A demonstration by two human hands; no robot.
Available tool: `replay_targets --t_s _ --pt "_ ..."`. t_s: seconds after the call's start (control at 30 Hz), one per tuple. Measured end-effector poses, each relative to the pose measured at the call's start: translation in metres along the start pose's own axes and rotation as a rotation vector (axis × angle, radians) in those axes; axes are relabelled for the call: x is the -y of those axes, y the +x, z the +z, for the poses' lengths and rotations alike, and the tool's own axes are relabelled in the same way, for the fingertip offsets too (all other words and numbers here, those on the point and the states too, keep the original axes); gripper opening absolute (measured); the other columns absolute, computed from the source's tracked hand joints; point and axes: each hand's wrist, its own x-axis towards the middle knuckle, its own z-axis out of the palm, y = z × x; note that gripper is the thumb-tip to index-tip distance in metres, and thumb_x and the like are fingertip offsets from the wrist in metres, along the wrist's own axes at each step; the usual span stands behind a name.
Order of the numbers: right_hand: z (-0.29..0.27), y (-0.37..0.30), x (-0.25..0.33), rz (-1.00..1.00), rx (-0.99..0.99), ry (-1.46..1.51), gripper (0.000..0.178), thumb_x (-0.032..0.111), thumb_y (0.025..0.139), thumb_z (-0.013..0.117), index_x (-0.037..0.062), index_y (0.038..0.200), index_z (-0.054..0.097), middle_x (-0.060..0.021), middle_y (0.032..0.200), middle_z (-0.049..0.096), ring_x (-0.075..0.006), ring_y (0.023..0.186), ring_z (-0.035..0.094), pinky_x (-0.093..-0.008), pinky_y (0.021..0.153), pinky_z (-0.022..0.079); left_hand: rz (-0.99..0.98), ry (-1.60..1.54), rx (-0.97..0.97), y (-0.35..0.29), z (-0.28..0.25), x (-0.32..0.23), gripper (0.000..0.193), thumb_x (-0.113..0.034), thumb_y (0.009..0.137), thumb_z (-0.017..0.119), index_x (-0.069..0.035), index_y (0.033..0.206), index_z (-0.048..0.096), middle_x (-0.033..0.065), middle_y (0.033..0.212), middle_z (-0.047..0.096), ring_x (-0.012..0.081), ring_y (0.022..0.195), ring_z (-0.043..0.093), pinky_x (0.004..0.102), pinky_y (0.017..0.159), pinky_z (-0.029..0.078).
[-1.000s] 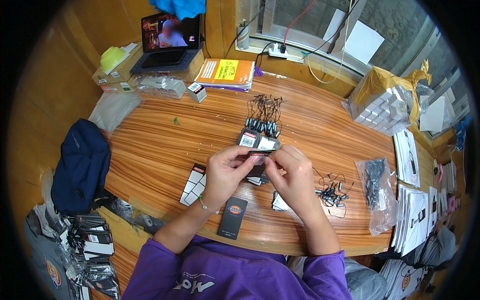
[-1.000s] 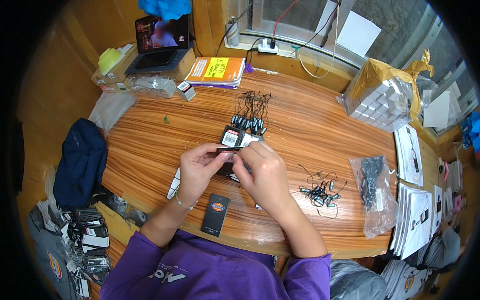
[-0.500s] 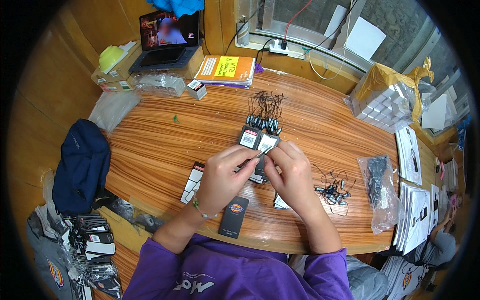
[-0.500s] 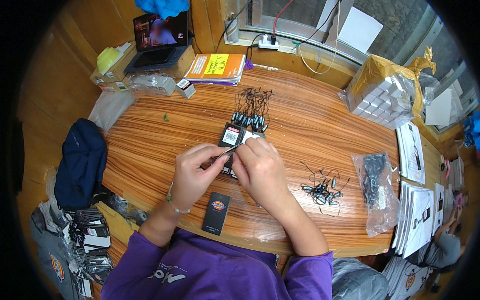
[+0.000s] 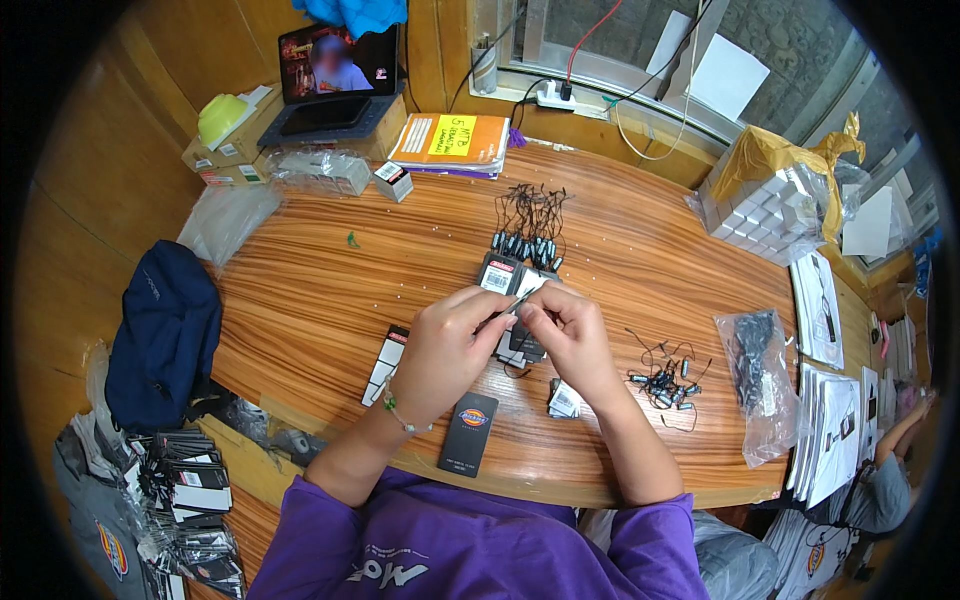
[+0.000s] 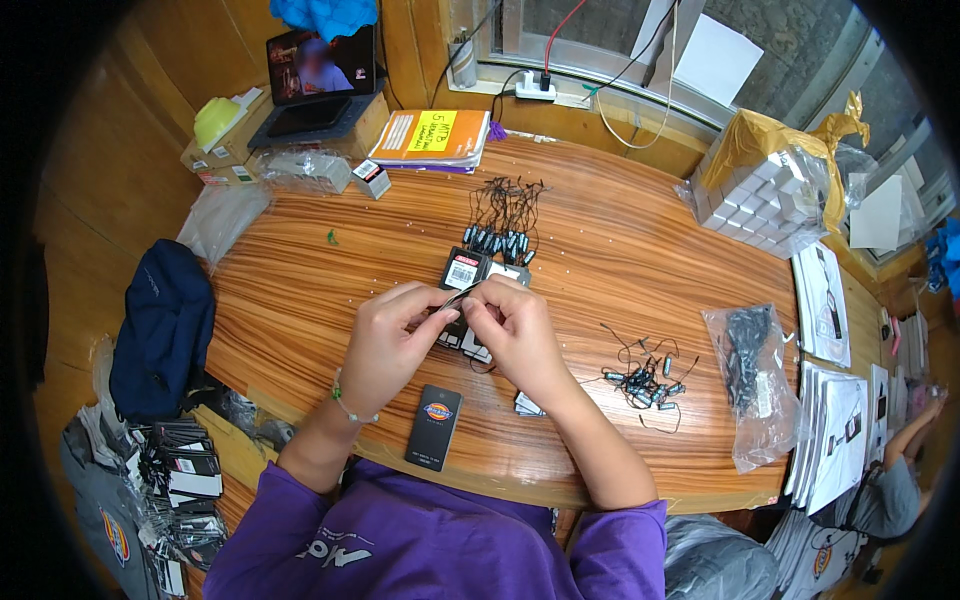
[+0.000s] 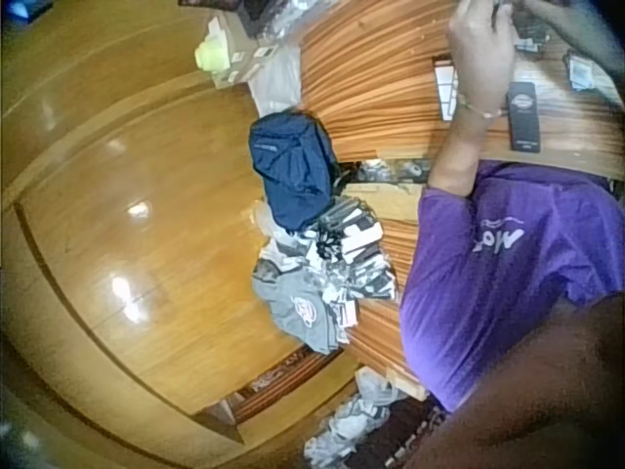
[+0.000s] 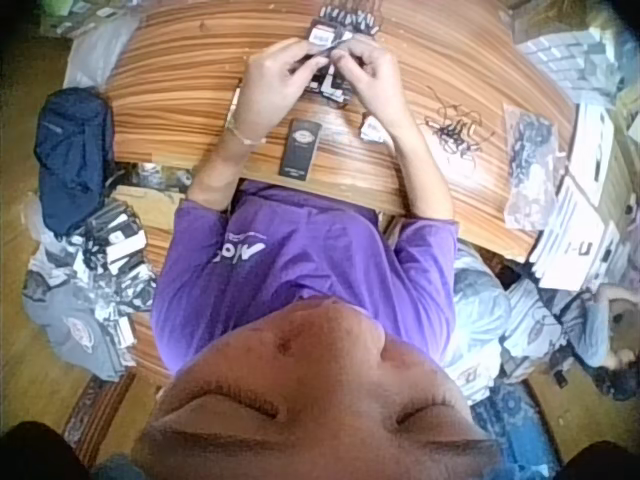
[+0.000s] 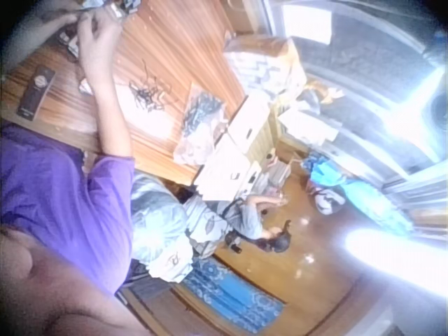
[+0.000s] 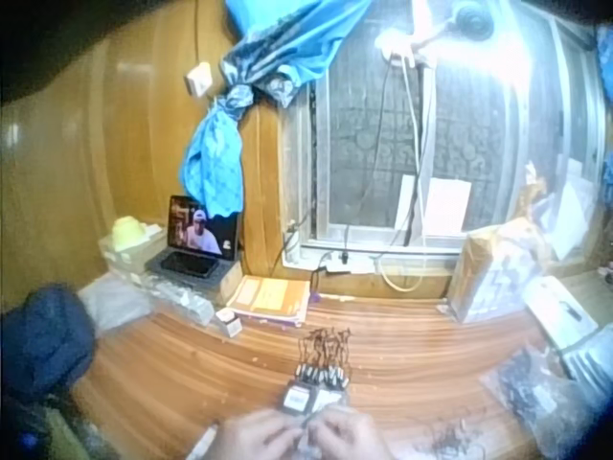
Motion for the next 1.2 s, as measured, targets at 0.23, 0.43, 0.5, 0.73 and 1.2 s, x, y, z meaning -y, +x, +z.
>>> replay_targets --t_s 0.23,0.43,0.5,0.73,1.2 --pt "0.007 -0.001 0.002 -0.508 -0.172 -0.708 0.01 0.004 0.07 0.063 0.0023 0.071 0.053 -0.0101 0.071 0.048 -0.0274 0.07 0.049 -0.0354 0.06 0.039 0.008 0.057 0.041 0.003 -0.002 0.0 0.014 -0.005 0.079 0.063 0.003 0.09 0.062 0.0135 0.076 0.06 0.0237 0.063 0.057 0.0307 0.056 0.045" --pt "0.004 0.0 -0.013 -0.353 -0.095 -0.449 0.009 0.005 0.077 0.06 0.0009 0.072 0.054 -0.0071 0.069 0.049 -0.0203 0.066 0.048 -0.0311 0.059 0.038 0.08 0.166 0.078 0.004 0.001 0.003 0.012 -0.005 0.079 0.061 0.002 0.089 0.061 0.0152 0.077 0.059 0.0311 0.068 0.058 0.036 0.06 0.046" --pt "0.003 0.001 -0.025 -0.049 -0.007 0.043 0.01 0.008 0.08 0.059 0.0013 0.072 0.056 -0.0045 0.066 0.047 -0.0143 0.062 0.045 -0.0268 0.057 0.036 0.083 0.205 0.085 0.003 0.001 0.002 0.013 -0.005 0.08 0.061 0.002 0.091 0.06 0.0156 0.077 0.059 0.0318 0.069 0.058 0.037 0.061 0.046" --pt "0.012 -0.003 -0.016 -0.03 -0.121 -0.036 0.014 0.008 0.083 0.057 -0.0014 0.072 0.056 -0.0049 0.065 0.047 -0.0127 0.059 0.043 -0.025 0.056 0.035 0.179 0.322 0.031 -0.001 0.007 -0.002 0.019 -0.001 0.079 0.059 0.003 0.097 0.059 0.0159 0.082 0.059 0.0319 0.075 0.058 0.0392 0.065 0.047" --pt "0.016 -0.001 -0.025 0.041 -0.127 0.201 0.012 0.007 0.082 0.057 -0.0022 0.075 0.056 -0.0088 0.067 0.05 -0.0189 0.062 0.05 -0.0317 0.057 0.04 0.229 0.324 0.012 0.002 0.012 0.001 0.024 0.005 0.076 0.056 0.004 0.1 0.058 0.0157 0.087 0.059 0.0301 0.08 0.059 0.0367 0.07 0.048"
